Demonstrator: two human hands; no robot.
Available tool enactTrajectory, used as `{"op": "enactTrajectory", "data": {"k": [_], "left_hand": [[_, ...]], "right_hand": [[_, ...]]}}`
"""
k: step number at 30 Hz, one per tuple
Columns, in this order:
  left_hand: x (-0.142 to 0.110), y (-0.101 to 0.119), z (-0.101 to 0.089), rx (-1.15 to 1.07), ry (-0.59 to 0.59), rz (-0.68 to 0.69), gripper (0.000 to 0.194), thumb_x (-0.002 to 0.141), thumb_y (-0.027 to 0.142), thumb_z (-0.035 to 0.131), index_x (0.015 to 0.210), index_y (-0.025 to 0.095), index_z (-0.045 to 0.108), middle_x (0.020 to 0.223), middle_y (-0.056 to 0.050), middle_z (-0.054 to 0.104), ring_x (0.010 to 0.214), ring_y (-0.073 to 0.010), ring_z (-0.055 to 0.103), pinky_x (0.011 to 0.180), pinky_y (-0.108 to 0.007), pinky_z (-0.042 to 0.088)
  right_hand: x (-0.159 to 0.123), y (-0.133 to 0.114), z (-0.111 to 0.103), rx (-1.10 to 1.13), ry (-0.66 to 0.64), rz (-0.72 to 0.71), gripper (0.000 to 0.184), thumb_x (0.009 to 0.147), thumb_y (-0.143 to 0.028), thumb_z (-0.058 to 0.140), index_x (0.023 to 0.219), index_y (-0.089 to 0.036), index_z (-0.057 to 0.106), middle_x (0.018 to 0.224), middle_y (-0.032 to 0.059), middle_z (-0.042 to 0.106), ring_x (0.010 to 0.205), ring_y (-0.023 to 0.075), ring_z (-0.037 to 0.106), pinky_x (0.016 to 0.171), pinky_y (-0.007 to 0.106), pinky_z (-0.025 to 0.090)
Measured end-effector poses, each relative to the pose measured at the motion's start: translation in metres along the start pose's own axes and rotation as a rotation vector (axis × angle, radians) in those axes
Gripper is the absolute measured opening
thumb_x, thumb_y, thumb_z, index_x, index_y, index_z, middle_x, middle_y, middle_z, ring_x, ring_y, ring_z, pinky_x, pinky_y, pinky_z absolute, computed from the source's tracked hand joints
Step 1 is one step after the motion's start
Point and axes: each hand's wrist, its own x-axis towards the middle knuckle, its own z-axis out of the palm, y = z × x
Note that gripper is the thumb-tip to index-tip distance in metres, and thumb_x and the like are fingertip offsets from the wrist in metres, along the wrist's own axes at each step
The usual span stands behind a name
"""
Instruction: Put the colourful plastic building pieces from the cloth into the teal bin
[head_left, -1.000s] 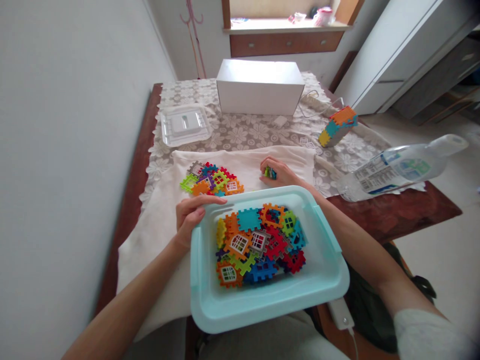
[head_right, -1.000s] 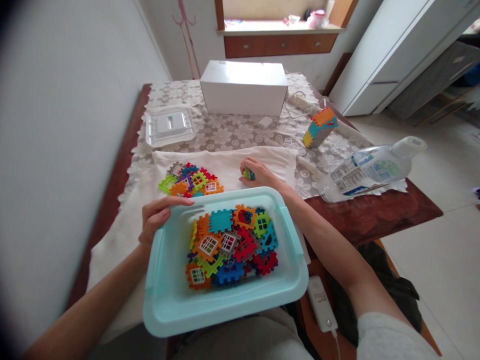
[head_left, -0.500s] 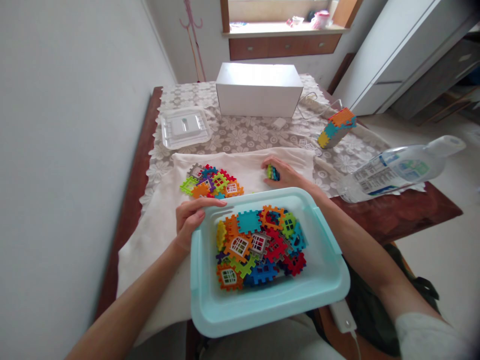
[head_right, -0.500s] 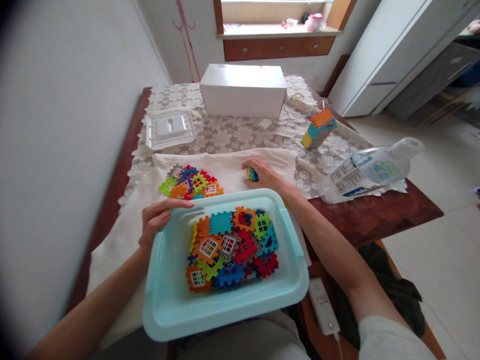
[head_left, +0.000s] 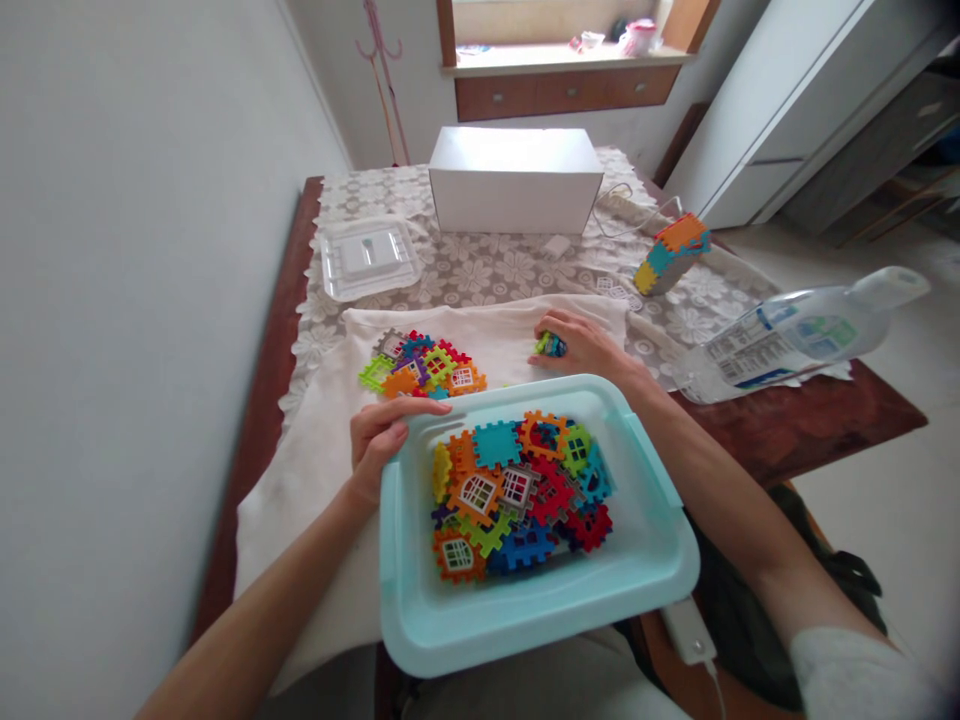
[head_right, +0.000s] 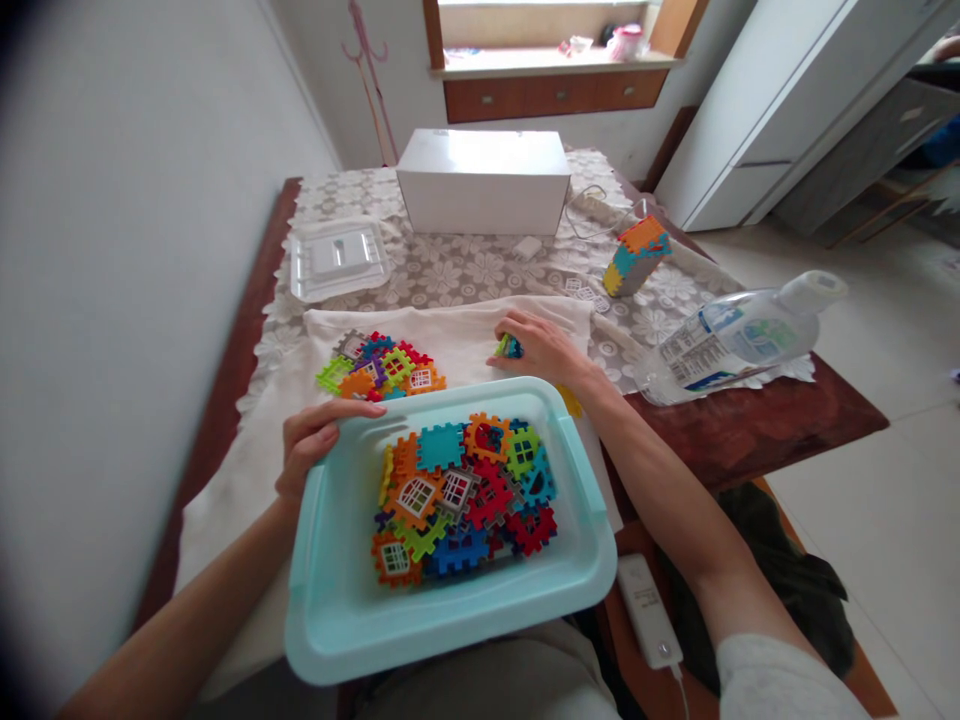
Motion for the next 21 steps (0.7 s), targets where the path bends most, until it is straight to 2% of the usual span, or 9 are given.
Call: {"op": "enactTrajectory", "data": {"k": [4,9,11,13,14,15,17,19,21], "left_hand": [[-0.002,-0.002,0.000,-0.001,0.015,-0.018,0.036,0.091,0.041,0.064,0.094,0.023,0.096,0.091,-0.007,0.090,0.064,-0.0224,0.070,0.056,-0.037,0.047],[-0.002,-0.004,0.000,0.018,0.025,-0.021,0.037,0.091,0.043,0.065,0.093,0.023,0.095,0.090,-0.006,0.090,0.062,-0.0218,0.068,0.055,-0.037,0.046],[-0.001,-0.002,0.000,0.010,0.018,-0.010,0.036,0.091,0.043,0.065,0.093,0.023,0.096,0.090,-0.006,0.090,0.061,-0.0217,0.069,0.055,-0.037,0.046],[0.000,0.000,0.000,0.008,0.008,-0.004,0.037,0.093,0.044,0.065,0.094,0.023,0.096,0.090,-0.006,0.090,0.064,-0.0230,0.072,0.058,-0.038,0.048],[0.000,0.002,0.000,0.011,0.001,-0.005,0.037,0.093,0.044,0.065,0.094,0.023,0.096,0.091,-0.007,0.090,0.067,-0.0243,0.074,0.060,-0.038,0.050],[0.000,0.003,-0.001,0.017,-0.006,-0.006,0.037,0.094,0.043,0.065,0.095,0.023,0.096,0.092,-0.007,0.091,0.070,-0.0255,0.076,0.064,-0.038,0.052],[-0.002,0.004,-0.001,0.024,-0.009,-0.001,0.037,0.095,0.041,0.064,0.096,0.023,0.096,0.093,-0.007,0.091,0.075,-0.0266,0.078,0.069,-0.039,0.055],[-0.004,0.005,-0.002,0.025,-0.008,0.005,0.037,0.095,0.038,0.063,0.098,0.023,0.096,0.093,-0.007,0.091,0.075,-0.0260,0.078,0.071,-0.039,0.055],[-0.005,0.004,-0.002,0.023,-0.005,0.000,0.037,0.096,0.037,0.062,0.100,0.023,0.096,0.092,-0.006,0.091,0.073,-0.0252,0.077,0.071,-0.039,0.055]], "right_hand": [[0.001,0.003,0.004,-0.007,0.065,0.025,0.030,0.099,-0.054,0.077,0.099,-0.025,0.069,0.107,0.0084,0.076,0.097,0.0295,0.071,0.087,0.040,0.054],[0.003,0.000,0.005,0.045,0.065,0.103,0.038,0.096,-0.059,0.078,0.086,-0.024,0.066,0.093,0.0063,0.073,0.085,0.0258,0.066,0.079,0.038,0.050],[0.005,-0.011,-0.002,0.227,0.133,0.158,0.045,0.097,-0.066,0.075,0.084,-0.024,0.065,0.084,0.0050,0.069,0.077,0.0239,0.062,0.075,0.037,0.049],[0.007,-0.028,-0.016,0.557,0.236,0.175,0.054,0.100,-0.076,0.067,0.086,-0.025,0.066,0.079,0.0041,0.065,0.071,0.0224,0.058,0.068,0.036,0.047],[0.008,-0.039,-0.025,0.735,0.268,0.136,0.059,0.101,-0.081,0.064,0.085,-0.024,0.066,0.079,0.0044,0.064,0.070,0.0220,0.057,0.067,0.036,0.046],[0.007,-0.050,-0.035,0.866,0.248,0.066,0.061,0.099,-0.083,0.065,0.085,-0.024,0.067,0.081,0.0052,0.065,0.072,0.0219,0.057,0.067,0.036,0.046],[0.004,-0.073,-0.056,0.970,0.103,-0.097,0.061,0.097,-0.081,0.071,0.088,-0.021,0.073,0.082,0.0052,0.066,0.074,0.0207,0.059,0.067,0.034,0.045],[0.000,-0.095,-0.075,0.909,-0.128,-0.211,0.066,0.092,-0.084,0.078,0.099,-0.018,0.078,0.088,0.0051,0.070,0.074,0.0178,0.061,0.068,0.032,0.045],[-0.002,-0.113,-0.089,0.731,-0.257,-0.280,0.066,0.092,-0.081,0.083,0.108,-0.018,0.079,0.098,0.0073,0.075,0.083,0.0182,0.067,0.076,0.030,0.049]]}}
